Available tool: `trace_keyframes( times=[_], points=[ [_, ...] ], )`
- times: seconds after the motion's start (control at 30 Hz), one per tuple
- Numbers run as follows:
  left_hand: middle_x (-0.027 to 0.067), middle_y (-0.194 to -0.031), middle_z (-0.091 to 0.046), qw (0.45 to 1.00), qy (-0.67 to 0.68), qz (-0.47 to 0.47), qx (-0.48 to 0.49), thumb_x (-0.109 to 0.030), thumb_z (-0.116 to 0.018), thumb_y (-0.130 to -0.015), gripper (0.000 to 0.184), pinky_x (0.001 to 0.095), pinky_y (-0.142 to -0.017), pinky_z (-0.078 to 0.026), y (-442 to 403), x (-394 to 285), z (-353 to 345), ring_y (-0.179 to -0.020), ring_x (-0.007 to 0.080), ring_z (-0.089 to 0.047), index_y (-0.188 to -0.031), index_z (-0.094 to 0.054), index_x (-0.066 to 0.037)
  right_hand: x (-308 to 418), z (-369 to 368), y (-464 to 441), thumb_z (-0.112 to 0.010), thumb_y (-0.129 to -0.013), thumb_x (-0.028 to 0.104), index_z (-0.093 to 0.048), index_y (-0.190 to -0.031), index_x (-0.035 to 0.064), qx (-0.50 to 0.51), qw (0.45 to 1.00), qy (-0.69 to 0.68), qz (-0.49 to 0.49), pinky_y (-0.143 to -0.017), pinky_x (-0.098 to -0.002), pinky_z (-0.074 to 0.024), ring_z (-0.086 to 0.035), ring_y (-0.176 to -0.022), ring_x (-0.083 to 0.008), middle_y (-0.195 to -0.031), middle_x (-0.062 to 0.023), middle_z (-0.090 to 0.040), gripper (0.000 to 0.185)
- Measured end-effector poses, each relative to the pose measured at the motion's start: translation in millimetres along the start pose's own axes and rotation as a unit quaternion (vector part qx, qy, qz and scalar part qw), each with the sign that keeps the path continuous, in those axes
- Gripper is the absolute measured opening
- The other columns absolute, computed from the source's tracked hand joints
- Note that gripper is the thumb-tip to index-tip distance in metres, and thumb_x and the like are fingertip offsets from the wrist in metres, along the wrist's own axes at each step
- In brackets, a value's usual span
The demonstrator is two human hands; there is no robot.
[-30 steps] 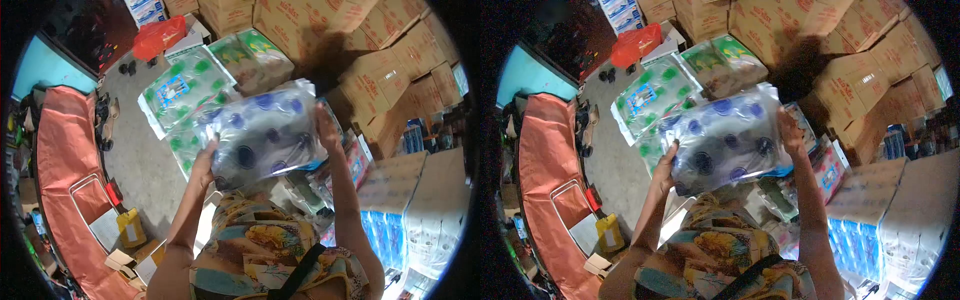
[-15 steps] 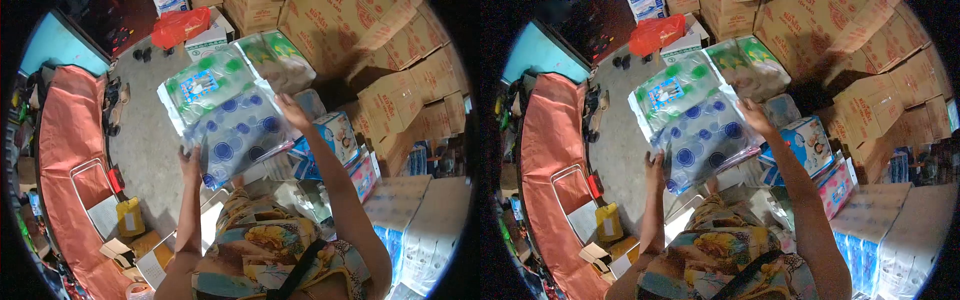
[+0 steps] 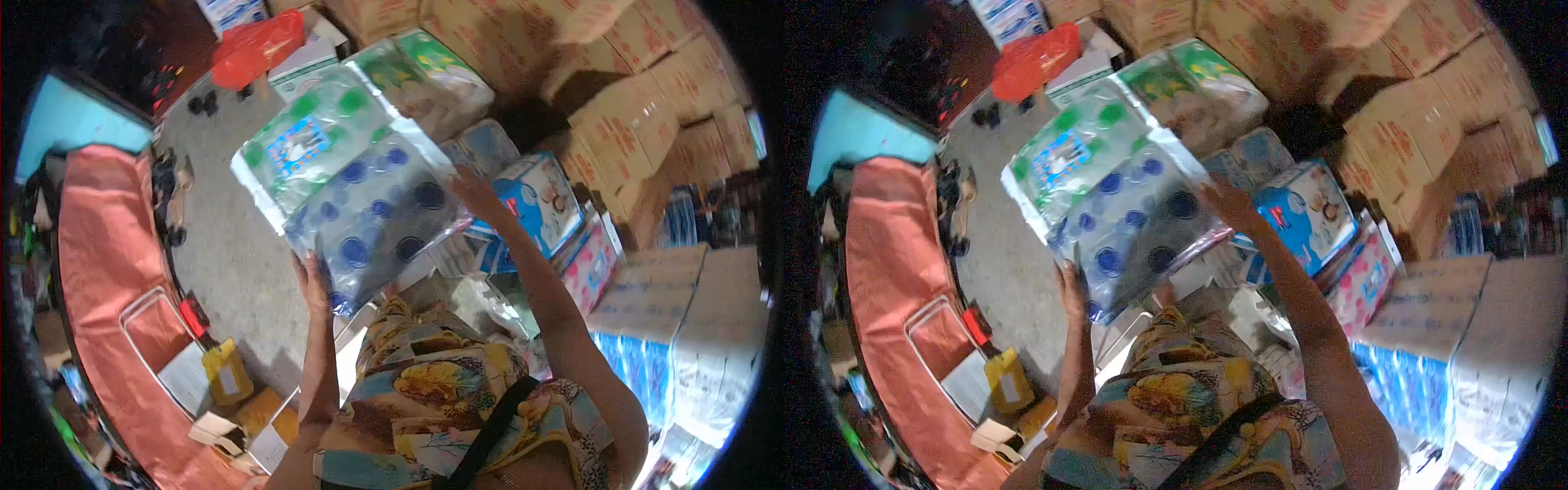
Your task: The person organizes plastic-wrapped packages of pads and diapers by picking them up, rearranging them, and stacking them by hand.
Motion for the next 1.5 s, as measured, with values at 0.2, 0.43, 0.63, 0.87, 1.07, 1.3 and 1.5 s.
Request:
trace_keyframes(
  times=[0.2, 0.43, 0.63, 0.87, 1.07, 1.3, 1.5],
  points=[
    [0.0054, -0.104, -0.043, 0.998, -0.029, -0.040, 0.027, -0.029, -0.045, -0.084, 0.051, 0.0254, -0.084, -0.032, -24.7, 24.1, 19.2, -0.091, 0.0129, -0.041, -0.122, -0.024, -0.001, 9.5, -9.3, -6.2, -0.049, -0.078, 0.025, -0.041, -0.115, 0.0125, 0.080, 0.968, -0.150, -0.186, -0.078, -0.0372, -0.0417, -0.050, -0.091, -0.0361, -0.111, -0.0226, -0.043, 0.040],
    [0.0142, -0.117, -0.038, 0.955, -0.232, -0.178, -0.057, -0.034, -0.046, -0.082, 0.056, 0.0353, -0.086, -0.033, -24.7, -0.6, 27.3, -0.101, 0.0216, -0.040, -0.125, -0.024, -0.004, -11.6, 17.7, 40.7, -0.054, -0.074, 0.034, -0.034, -0.119, 0.0080, -0.158, 0.968, -0.084, -0.178, -0.084, -0.0371, -0.0377, -0.047, -0.097, -0.0350, -0.110, -0.0215, -0.045, 0.057],
    [0.0166, -0.120, -0.035, 0.925, -0.213, -0.313, 0.024, -0.018, -0.055, -0.078, 0.057, 0.0331, -0.087, -0.034, 41.5, -81.0, -113.2, -0.106, 0.0246, -0.039, -0.124, -0.024, -0.002, -60.8, 53.2, 146.0, -0.064, -0.063, 0.027, -0.029, -0.121, 0.0059, -0.222, 0.954, 0.015, -0.200, -0.090, -0.0402, -0.0297, -0.033, -0.110, -0.0362, -0.117, -0.0191, -0.038, 0.072],
    [0.0115, -0.113, -0.041, 0.841, -0.279, -0.233, 0.400, -0.015, -0.049, -0.080, 0.038, 0.0288, -0.082, -0.036, 109.2, 2.8, -230.3, -0.101, 0.0188, -0.043, -0.114, -0.039, -0.003, -98.5, 53.5, 268.6, -0.063, -0.060, 0.019, -0.021, -0.127, 0.0171, -0.145, 0.875, 0.198, -0.417, -0.091, -0.0531, -0.0201, -0.023, -0.115, -0.0373, -0.125, -0.0180, -0.025, 0.079],
    [0.0073, -0.098, -0.049, 0.743, -0.320, 0.180, 0.559, -0.028, -0.054, -0.078, 0.045, 0.0274, -0.073, -0.038, 174.2, 158.6, -246.7, -0.088, 0.0153, -0.048, -0.113, -0.040, -0.003, -133.9, 37.1, 323.7, -0.057, -0.065, 0.013, -0.019, -0.128, 0.0207, -0.159, 0.821, 0.361, -0.411, -0.087, -0.0607, -0.0170, -0.020, -0.116, -0.0412, -0.126, -0.0194, -0.021, 0.074],
    [0.0072, -0.098, -0.050, 0.632, -0.376, 0.242, 0.633, -0.029, -0.055, -0.078, 0.043, 0.0261, -0.072, -0.039, 208.1, 215.3, -225.2, -0.086, 0.0149, -0.049, -0.109, -0.042, -0.002, -144.8, 38.2, 333.3, -0.046, -0.071, 0.008, -0.028, -0.123, 0.0164, -0.214, 0.822, 0.392, -0.353, -0.080, -0.0551, -0.0295, -0.033, -0.108, -0.0382, -0.121, -0.0171, -0.032, 0.056],
    [0.0071, -0.097, -0.051, 0.631, -0.375, 0.253, 0.630, -0.024, -0.055, -0.078, 0.039, 0.0258, -0.075, -0.039, 218.2, 232.2, -205.7, -0.090, 0.0145, -0.047, -0.107, -0.043, -0.001, -152.7, 73.7, 334.2, -0.048, -0.068, 0.007, -0.038, -0.116, 0.0124, -0.232, 0.886, 0.250, -0.313, -0.069, -0.0393, -0.0410, -0.047, -0.086, -0.0356, -0.100, -0.0159, -0.046, 0.049]
  ],
)
Point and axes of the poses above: each hand's wrist, its own y-axis away from the middle knuckle, its own z-axis out of the back of the hand, x = y × z, the point moved 2 cm from there along -y, towards the middle knuckle
